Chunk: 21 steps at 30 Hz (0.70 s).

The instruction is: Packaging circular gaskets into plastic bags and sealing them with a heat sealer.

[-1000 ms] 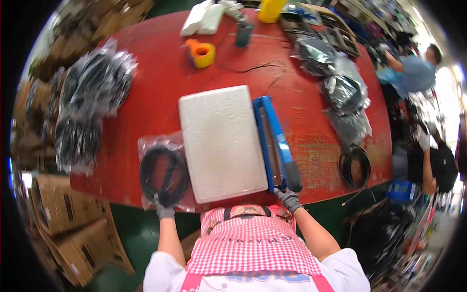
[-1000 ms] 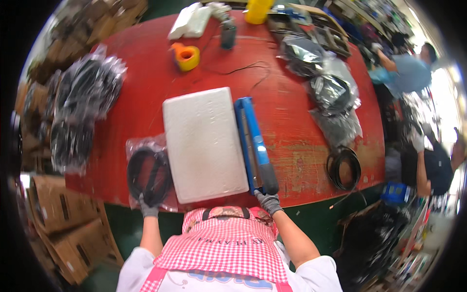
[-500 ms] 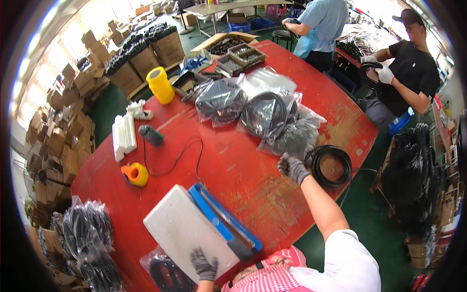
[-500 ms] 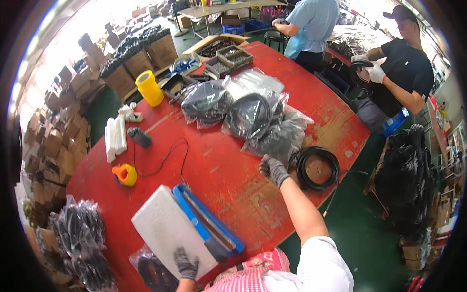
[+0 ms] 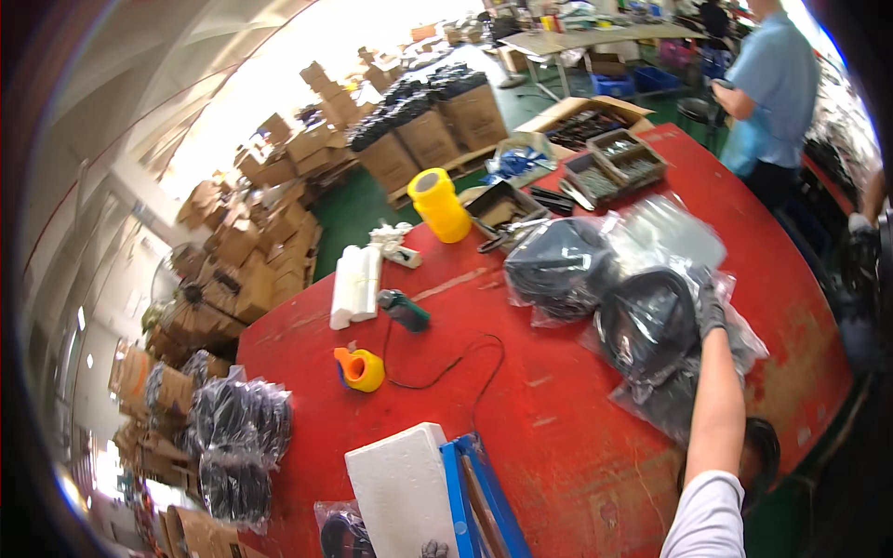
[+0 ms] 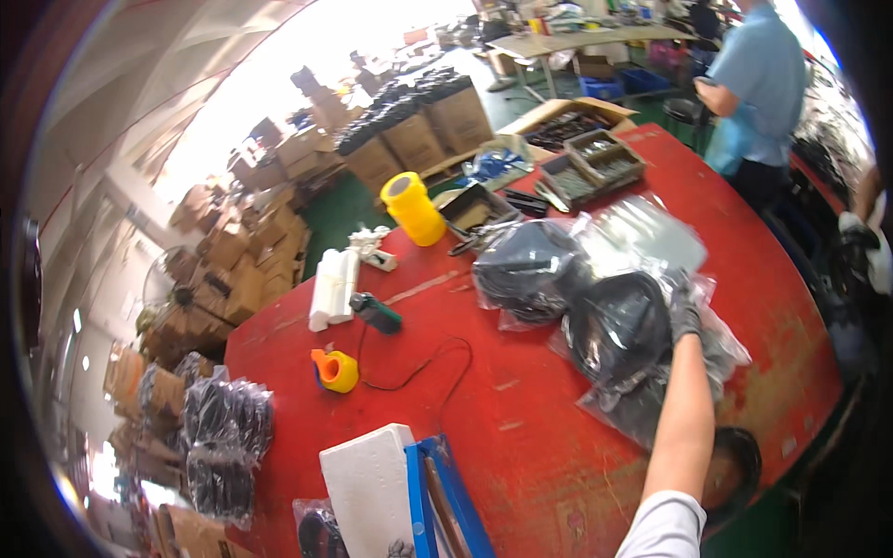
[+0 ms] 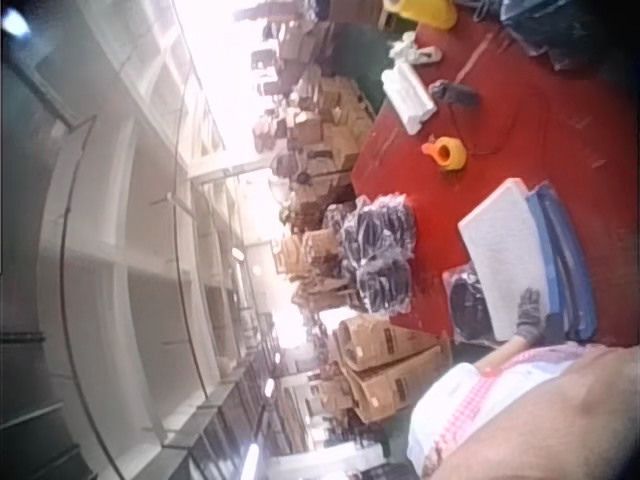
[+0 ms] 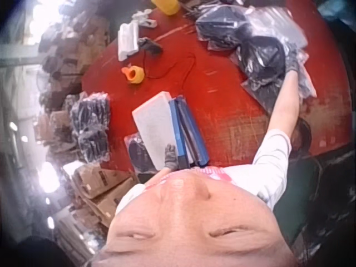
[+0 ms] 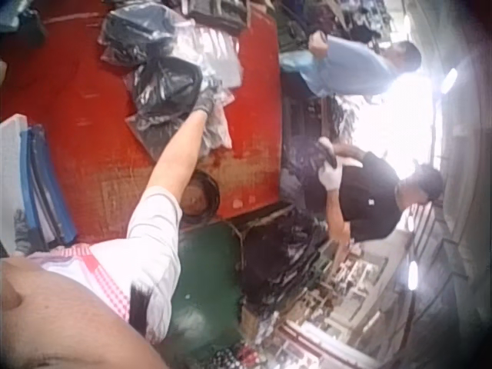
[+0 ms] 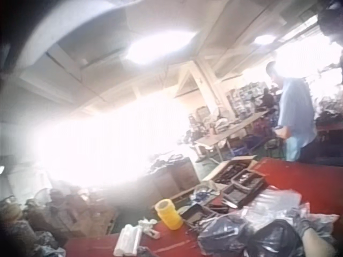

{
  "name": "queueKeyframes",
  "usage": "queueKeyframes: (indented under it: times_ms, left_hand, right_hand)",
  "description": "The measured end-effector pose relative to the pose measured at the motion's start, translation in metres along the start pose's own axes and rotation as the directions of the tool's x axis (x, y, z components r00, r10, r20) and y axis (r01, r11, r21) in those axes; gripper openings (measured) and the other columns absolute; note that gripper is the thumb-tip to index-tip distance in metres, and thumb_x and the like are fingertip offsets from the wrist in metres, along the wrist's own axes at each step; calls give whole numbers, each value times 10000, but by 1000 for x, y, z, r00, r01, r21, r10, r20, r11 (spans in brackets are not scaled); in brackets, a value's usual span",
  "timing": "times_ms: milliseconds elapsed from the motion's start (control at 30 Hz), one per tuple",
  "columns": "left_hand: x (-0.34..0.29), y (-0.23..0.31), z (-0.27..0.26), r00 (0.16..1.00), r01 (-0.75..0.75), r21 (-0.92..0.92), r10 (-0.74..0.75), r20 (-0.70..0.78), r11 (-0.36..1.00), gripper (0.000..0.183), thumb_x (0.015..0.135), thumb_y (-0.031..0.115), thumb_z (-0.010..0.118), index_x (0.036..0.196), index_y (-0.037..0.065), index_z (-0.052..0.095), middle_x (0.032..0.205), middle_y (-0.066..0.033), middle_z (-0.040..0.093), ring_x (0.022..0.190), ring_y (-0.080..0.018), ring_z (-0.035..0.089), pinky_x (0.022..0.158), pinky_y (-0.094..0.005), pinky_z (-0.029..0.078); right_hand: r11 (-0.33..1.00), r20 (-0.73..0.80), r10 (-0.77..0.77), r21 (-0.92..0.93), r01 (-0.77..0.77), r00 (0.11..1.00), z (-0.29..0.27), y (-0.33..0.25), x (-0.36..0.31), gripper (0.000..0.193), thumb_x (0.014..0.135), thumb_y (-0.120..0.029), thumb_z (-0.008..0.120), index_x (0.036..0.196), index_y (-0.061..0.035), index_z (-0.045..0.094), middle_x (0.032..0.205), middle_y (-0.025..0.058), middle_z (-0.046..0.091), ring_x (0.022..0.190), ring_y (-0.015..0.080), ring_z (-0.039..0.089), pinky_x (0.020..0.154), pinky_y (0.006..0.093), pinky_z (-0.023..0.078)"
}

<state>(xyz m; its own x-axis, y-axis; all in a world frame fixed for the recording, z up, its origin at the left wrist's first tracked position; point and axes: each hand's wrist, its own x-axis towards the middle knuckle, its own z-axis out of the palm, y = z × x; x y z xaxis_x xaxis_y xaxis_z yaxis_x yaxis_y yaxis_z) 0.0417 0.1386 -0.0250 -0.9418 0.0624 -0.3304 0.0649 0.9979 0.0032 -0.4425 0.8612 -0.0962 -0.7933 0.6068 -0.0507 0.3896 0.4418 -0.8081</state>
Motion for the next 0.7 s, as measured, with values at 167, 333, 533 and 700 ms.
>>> queueKeyframes:
  times_ms: [167,333,533,700]
  left_hand:
    - [-14,28,-37,978,168,-73,-157,137,983,737,691,334,559,1310,52,274,1360,-205,217,1250,-381,213,1028,-442,195]
    - [2,40,-62,961,195,-81,-174,214,977,731,689,331,562,1307,57,284,1360,-201,219,1250,-381,213,1028,-435,199]
    - [-5,53,-88,941,233,-49,-212,263,971,724,686,328,567,1303,62,296,1361,-196,222,1250,-380,212,1028,-427,203]
    - [22,16,-74,944,162,-399,-24,330,903,698,677,323,563,1290,74,339,1354,-206,241,1244,-386,220,1018,-439,215]
  right_hand:
    - [912,14,404,-90,-401,915,23,-35,-12,708,751,-544,505,1261,-63,400,1160,139,499,1048,220,469,886,328,360]
    - [963,-404,125,-171,-209,906,7,-52,-44,506,834,-405,440,973,66,564,908,208,596,808,292,566,708,354,424]
    - [715,-93,-624,-469,519,776,-4,-200,-156,216,810,-201,457,859,-16,556,723,186,559,669,321,546,604,377,431]
    - [527,86,-836,-155,836,543,-10,-341,-341,221,810,-250,519,666,-82,520,569,60,533,477,195,500,468,327,402]
